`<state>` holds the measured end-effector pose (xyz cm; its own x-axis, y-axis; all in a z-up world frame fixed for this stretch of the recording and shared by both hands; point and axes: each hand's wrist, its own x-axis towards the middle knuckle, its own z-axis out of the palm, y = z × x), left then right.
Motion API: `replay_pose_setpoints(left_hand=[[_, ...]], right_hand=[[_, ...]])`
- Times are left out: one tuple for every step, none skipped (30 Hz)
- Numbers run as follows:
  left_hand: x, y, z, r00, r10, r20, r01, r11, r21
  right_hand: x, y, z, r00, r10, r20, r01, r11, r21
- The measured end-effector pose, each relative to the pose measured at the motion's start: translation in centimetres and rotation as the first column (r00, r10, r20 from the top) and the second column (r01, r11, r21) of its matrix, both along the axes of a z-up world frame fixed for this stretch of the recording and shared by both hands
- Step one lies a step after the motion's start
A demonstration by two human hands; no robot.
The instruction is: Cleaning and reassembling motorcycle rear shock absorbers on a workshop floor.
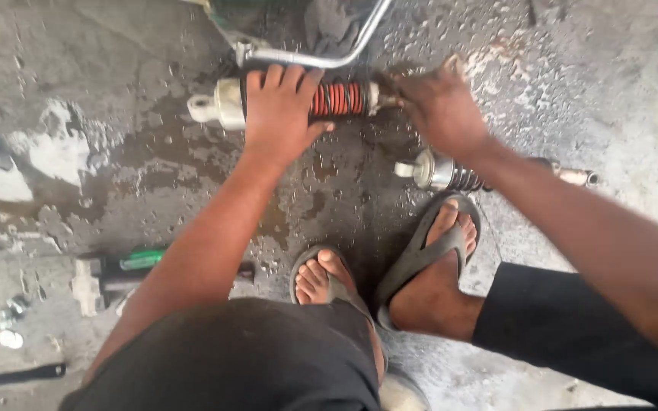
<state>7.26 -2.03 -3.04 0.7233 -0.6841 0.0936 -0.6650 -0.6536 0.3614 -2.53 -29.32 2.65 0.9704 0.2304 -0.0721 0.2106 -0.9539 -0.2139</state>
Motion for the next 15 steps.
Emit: replay_pose_setpoints(left_hand=[[0.0, -0.1, -0.1, 1.000, -0.002, 0.013, 0.002, 1.000, -0.005], [-0.1, -0.1, -0.2, 1.000, 0.003, 0.014, -0.003, 1.000, 0.020], [-0.2, -0.2, -0.4, 1.000, 0.008, 0.016, -0.009, 0.999, 0.044], [-0.7, -0.1, -0.2, 1.000, -0.001, 0.012, 0.001, 0.999, 0.046], [-1.2, -0.1, 0.0, 1.000, 0.027, 0.001, -0.027, 0.998, 0.061], [-1.3, -0.3, 0.1, 0.998, 0.063, -0.002, -0.063, 0.995, 0.072], [-1.7, -0.3, 0.3, 0.998, 0.061, 0.000, -0.060, 0.996, 0.070], [-2.1, -0.3, 0.4, 0.997, 0.074, -0.024, -0.072, 0.994, 0.076], [-2.4, -0.2, 0.5, 0.995, 0.089, -0.048, -0.084, 0.993, 0.082], [-2.4, 0.0, 0.6, 0.995, 0.085, -0.051, -0.080, 0.993, 0.082], [-2.5, 0.2, 0.7, 0.994, 0.079, -0.075, -0.072, 0.994, 0.087], [-2.0, 0.2, 0.7, 0.993, 0.079, -0.091, -0.071, 0.994, 0.087], [-2.0, -0.2, 0.6, 0.993, 0.081, -0.085, -0.075, 0.994, 0.081], [-2.2, -0.1, 0.4, 0.995, 0.081, -0.062, -0.075, 0.993, 0.086], [-2.3, 0.1, 0.2, 0.996, 0.079, -0.038, -0.076, 0.993, 0.090]], right_hand=[[-0.1, -0.1, -0.6, 1.000, -0.002, 0.013, 0.002, 1.000, -0.005], [-0.2, -0.1, -1.3, 0.999, -0.007, 0.038, 0.006, 0.999, 0.034], [-0.4, -0.1, -2.1, 0.998, -0.013, 0.063, 0.008, 0.997, 0.073], [-0.6, 0.2, -1.5, 0.998, -0.023, 0.059, 0.018, 0.997, 0.074], [-0.9, 0.5, -1.0, 0.996, -0.027, 0.083, 0.022, 0.997, 0.070], [-0.6, 0.6, -0.4, 0.993, -0.024, 0.113, 0.017, 0.998, 0.063], [-0.7, 1.0, -0.6, 0.993, -0.027, 0.115, 0.020, 0.998, 0.061], [-0.7, 1.5, -0.9, 0.989, -0.010, 0.145, 0.001, 0.998, 0.058], [-0.7, 2.1, -1.2, 0.984, 0.007, 0.176, -0.017, 0.998, 0.055], [-0.7, 2.3, -0.4, 0.985, 0.003, 0.173, -0.013, 0.998, 0.054], [-0.6, 2.5, 0.5, 0.984, 0.030, 0.177, -0.046, 0.995, 0.086], [0.1, 2.4, 1.3, 0.980, 0.063, 0.191, -0.086, 0.990, 0.113], [-0.1, 1.9, 0.3, 0.978, 0.067, 0.196, -0.090, 0.990, 0.107], [-0.4, 1.8, -1.0, 0.985, 0.032, 0.171, -0.050, 0.993, 0.103], [-0.7, 1.8, -2.2, 0.989, -0.004, 0.145, -0.010, 0.995, 0.097]])
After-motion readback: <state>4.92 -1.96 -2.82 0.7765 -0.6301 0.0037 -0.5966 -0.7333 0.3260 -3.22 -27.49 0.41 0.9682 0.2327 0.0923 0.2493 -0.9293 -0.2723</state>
